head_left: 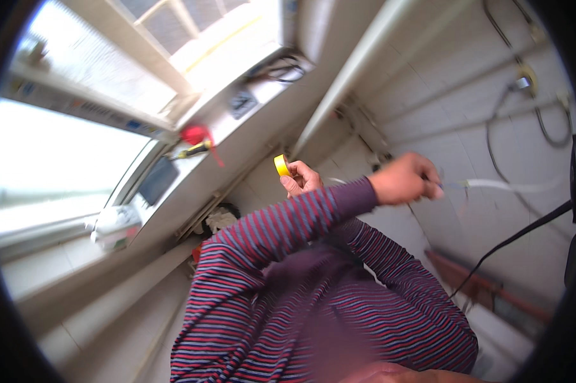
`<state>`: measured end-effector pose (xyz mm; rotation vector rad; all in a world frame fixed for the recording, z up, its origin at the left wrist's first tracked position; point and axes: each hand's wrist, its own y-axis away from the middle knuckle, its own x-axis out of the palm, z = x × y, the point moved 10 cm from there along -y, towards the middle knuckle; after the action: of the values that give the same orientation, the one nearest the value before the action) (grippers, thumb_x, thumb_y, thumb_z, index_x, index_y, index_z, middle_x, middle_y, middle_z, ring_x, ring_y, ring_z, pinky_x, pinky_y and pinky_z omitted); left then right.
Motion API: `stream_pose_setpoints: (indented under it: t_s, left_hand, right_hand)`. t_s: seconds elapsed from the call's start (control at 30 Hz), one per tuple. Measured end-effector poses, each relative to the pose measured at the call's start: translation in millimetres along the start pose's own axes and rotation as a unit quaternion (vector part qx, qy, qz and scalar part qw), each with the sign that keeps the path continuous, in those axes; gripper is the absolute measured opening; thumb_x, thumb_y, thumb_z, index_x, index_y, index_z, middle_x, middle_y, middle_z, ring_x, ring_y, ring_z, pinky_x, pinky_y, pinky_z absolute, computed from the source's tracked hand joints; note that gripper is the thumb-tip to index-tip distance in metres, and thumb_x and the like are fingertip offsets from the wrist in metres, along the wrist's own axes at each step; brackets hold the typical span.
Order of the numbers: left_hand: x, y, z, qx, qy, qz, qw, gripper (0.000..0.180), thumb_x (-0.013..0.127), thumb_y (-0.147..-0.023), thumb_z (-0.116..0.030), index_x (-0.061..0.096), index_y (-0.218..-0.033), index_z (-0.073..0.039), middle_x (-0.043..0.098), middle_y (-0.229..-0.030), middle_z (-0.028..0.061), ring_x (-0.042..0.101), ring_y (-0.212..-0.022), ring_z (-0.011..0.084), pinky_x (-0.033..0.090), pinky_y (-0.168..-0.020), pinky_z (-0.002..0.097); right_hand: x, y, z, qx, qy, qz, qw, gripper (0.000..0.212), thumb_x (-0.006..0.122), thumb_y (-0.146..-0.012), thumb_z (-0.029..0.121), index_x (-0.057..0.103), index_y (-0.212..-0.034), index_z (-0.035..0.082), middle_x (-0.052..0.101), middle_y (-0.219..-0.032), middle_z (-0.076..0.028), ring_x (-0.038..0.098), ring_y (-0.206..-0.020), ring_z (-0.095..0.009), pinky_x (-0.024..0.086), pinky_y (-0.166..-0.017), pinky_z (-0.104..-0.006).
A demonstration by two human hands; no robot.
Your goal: The person strips the outer insulation from a white electrical cable using scissors, then twists the exposed inner wires together and wraps the joint with yellow electrical tape.
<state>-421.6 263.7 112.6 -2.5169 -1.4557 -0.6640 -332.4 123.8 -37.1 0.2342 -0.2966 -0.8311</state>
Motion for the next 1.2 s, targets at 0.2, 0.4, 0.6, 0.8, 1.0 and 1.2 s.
stream_pose_setpoints:
  t_s: [0.2,0.4,0.6,0.8,1.0,1.2]
  left_hand:
    - [-5,3,-14,0.079,-0.075,-0.057,0.992,0.012,0.072,-0.093,-0.013,0.069,-0.094,-0.002,0.068,-0.080,0.0014,0.055,-0.063,0.0064,0.046,-0.056,0.0245]
    - [9,7,-9,0.214,-0.183,-0.105,0.954,0.013,0.056,-0.103,-0.008,0.062,-0.098,0.002,0.065,-0.080,0.0021,0.048,-0.054,0.0026,0.041,-0.048,0.0202]
    - [33,1,15,0.150,-0.158,-0.089,0.972,0.018,0.055,-0.105,-0.014,0.063,-0.099,0.001,0.066,-0.081,0.0026,0.046,-0.053,0.0025,0.038,-0.049,0.0190]
    - [55,0,43,0.012,-0.110,-0.018,0.994,0.018,0.066,-0.098,-0.012,0.066,-0.110,0.001,0.068,-0.084,0.0014,0.048,-0.058,0.0028,0.038,-0.052,0.0193]
    - [71,5,63,-0.031,-0.128,0.050,0.990,0.018,0.073,-0.091,-0.008,0.070,-0.107,0.000,0.065,-0.085,-0.0013,0.053,-0.066,0.0042,0.046,-0.058,0.0214]
    - [81,6,64,-0.051,-0.099,0.069,0.991,0.018,0.072,-0.089,0.002,0.071,-0.106,-0.001,0.067,-0.097,-0.0002,0.055,-0.067,0.0045,0.047,-0.059,0.0205]
  right_hand:
    - [-102,128,11,-0.037,0.027,-0.056,0.997,0.028,0.053,-0.103,0.018,0.055,-0.125,0.002,0.063,-0.109,-0.006,0.062,-0.082,-0.011,0.052,-0.078,-0.0282]
    - [-150,217,53,-0.065,-0.182,-0.177,0.965,0.041,0.039,-0.107,0.042,0.055,-0.115,0.006,0.068,-0.100,-0.011,0.062,-0.065,-0.013,0.047,-0.059,-0.0253]
    - [-169,257,60,-0.088,-0.361,-0.189,0.909,0.049,0.036,-0.106,0.055,0.052,-0.098,0.009,0.068,-0.083,-0.014,0.060,-0.058,-0.018,0.047,-0.056,-0.0286]
    - [-191,289,79,-0.118,-0.270,-0.219,0.930,0.042,0.038,-0.105,0.046,0.054,-0.097,0.008,0.068,-0.084,-0.012,0.061,-0.060,-0.015,0.047,-0.057,-0.0269]
    - [-208,316,112,-0.206,0.173,-0.332,0.904,0.035,0.051,-0.099,0.034,0.056,-0.112,0.001,0.059,-0.106,-0.009,0.059,-0.082,-0.017,0.048,-0.065,-0.0284]
    - [-207,330,130,-0.214,0.306,-0.382,0.846,0.036,0.059,-0.094,0.025,0.059,-0.117,-0.004,0.054,-0.100,-0.010,0.056,-0.078,-0.020,0.047,-0.064,-0.0297]
